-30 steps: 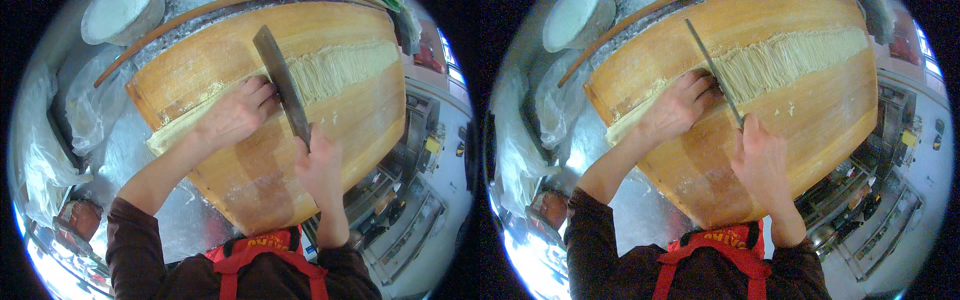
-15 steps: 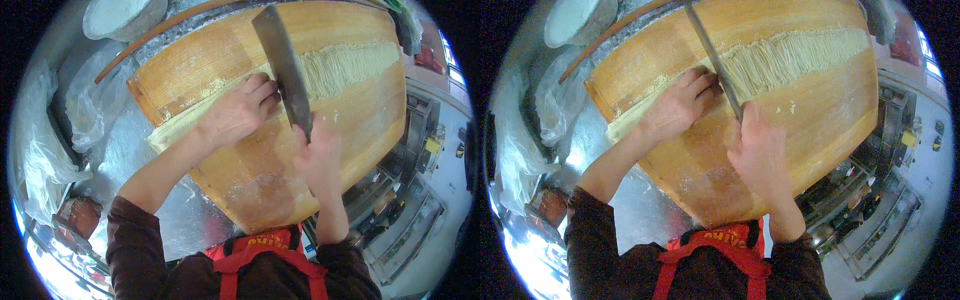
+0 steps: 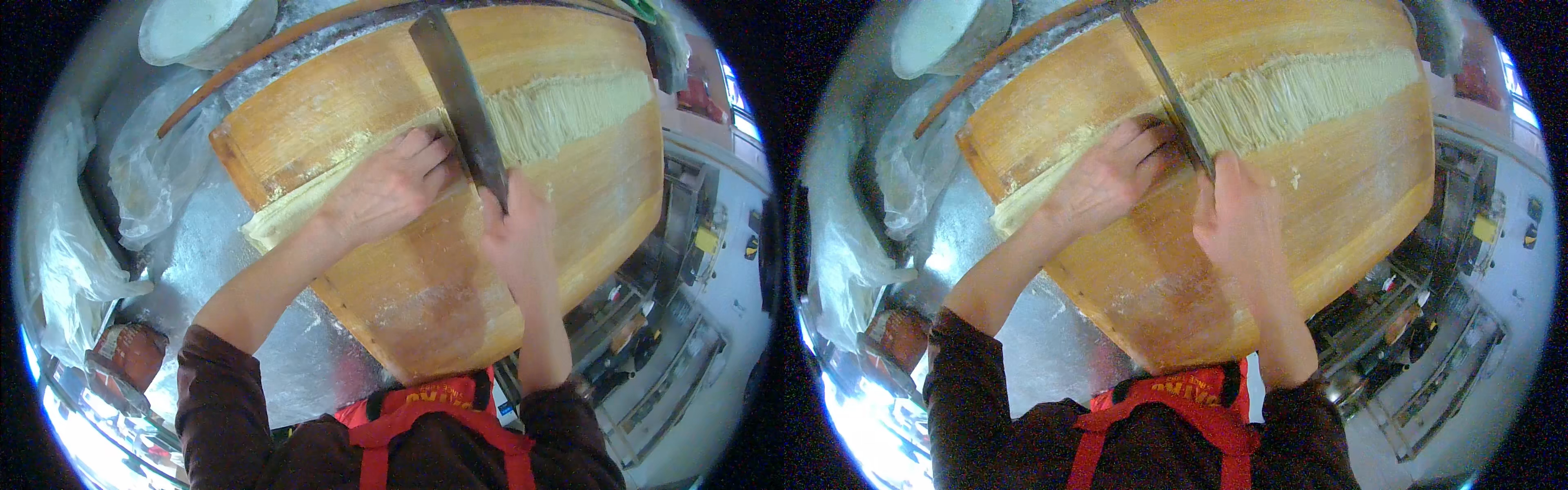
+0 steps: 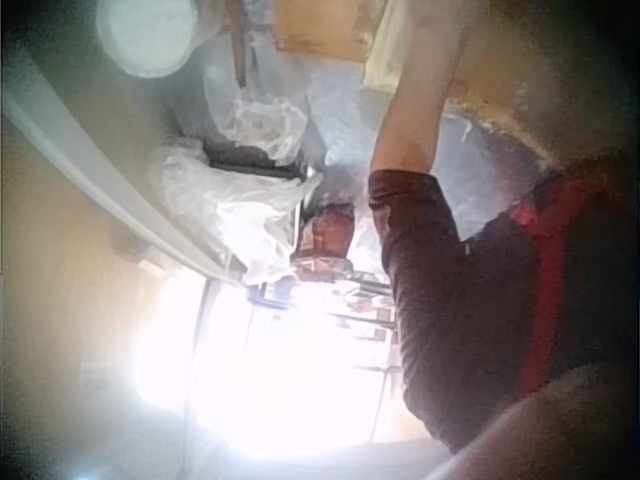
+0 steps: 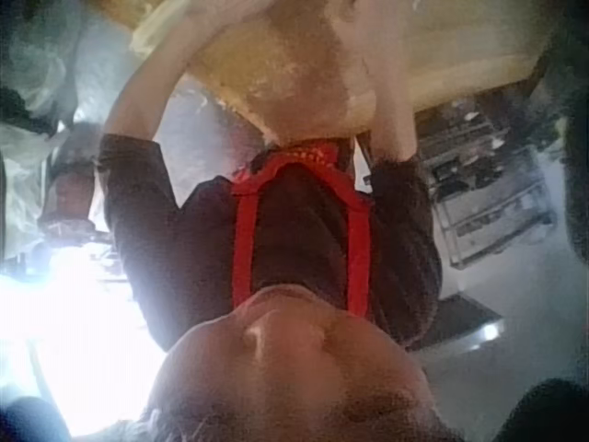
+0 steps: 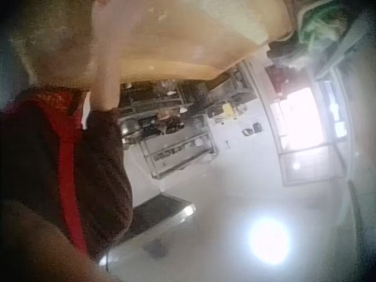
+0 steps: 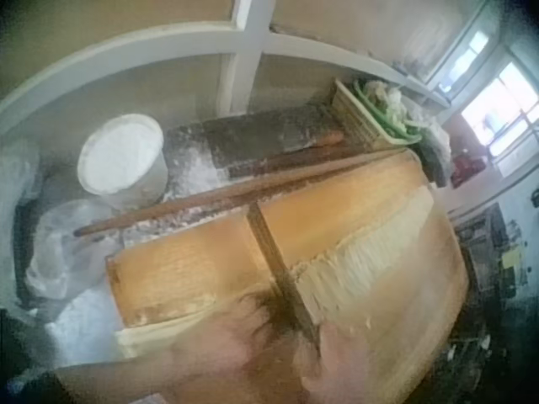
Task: The person uses a large knife to repeatedly slice a flattened sheet of dough into thin strips on a wooden board. The hands hold the dough steady while the knife makes continuous vertical cuts across the surface.
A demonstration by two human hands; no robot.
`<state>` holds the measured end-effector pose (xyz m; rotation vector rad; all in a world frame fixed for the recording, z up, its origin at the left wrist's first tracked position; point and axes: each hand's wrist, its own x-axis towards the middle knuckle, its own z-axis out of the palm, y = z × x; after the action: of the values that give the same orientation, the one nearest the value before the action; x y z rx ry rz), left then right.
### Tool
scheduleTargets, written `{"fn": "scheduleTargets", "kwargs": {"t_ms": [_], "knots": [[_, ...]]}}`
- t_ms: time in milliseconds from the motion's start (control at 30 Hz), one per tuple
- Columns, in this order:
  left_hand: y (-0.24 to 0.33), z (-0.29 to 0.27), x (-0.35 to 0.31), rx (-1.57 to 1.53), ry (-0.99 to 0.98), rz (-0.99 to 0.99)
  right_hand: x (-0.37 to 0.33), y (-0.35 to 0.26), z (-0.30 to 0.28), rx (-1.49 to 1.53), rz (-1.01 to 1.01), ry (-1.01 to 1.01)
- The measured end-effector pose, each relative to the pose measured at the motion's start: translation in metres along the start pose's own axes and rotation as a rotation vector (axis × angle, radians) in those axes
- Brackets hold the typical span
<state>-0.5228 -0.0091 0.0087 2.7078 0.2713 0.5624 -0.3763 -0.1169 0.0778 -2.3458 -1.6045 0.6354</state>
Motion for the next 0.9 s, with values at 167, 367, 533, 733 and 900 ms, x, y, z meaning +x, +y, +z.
{"fn": "scheduleTargets", "kwargs": {"t_ms": [167,367,533,733,900], "knots": [[0.0,0.001,-0.001,-0.043,-0.026,-0.008,-0.033,-0.013,-0.013,-0.053,0.016,-0.044],[-0.002,0.008,-0.004,0.005,0.059,0.017,-0.011,-0.025,-0.002,-0.214,0.053,-0.073],[0.001,-0.001,-0.002,-0.057,-0.009,-0.005,0.007,-0.003,0.005,-0.025,0.053,-0.048],[-0.001,0.003,-0.006,-0.022,0.028,0.009,-0.034,-0.015,-0.012,-0.048,0.036,-0.039],[-0.002,0.007,-0.006,-0.019,0.059,0.012,-0.029,-0.023,-0.014,-0.065,0.164,-0.121]]}}
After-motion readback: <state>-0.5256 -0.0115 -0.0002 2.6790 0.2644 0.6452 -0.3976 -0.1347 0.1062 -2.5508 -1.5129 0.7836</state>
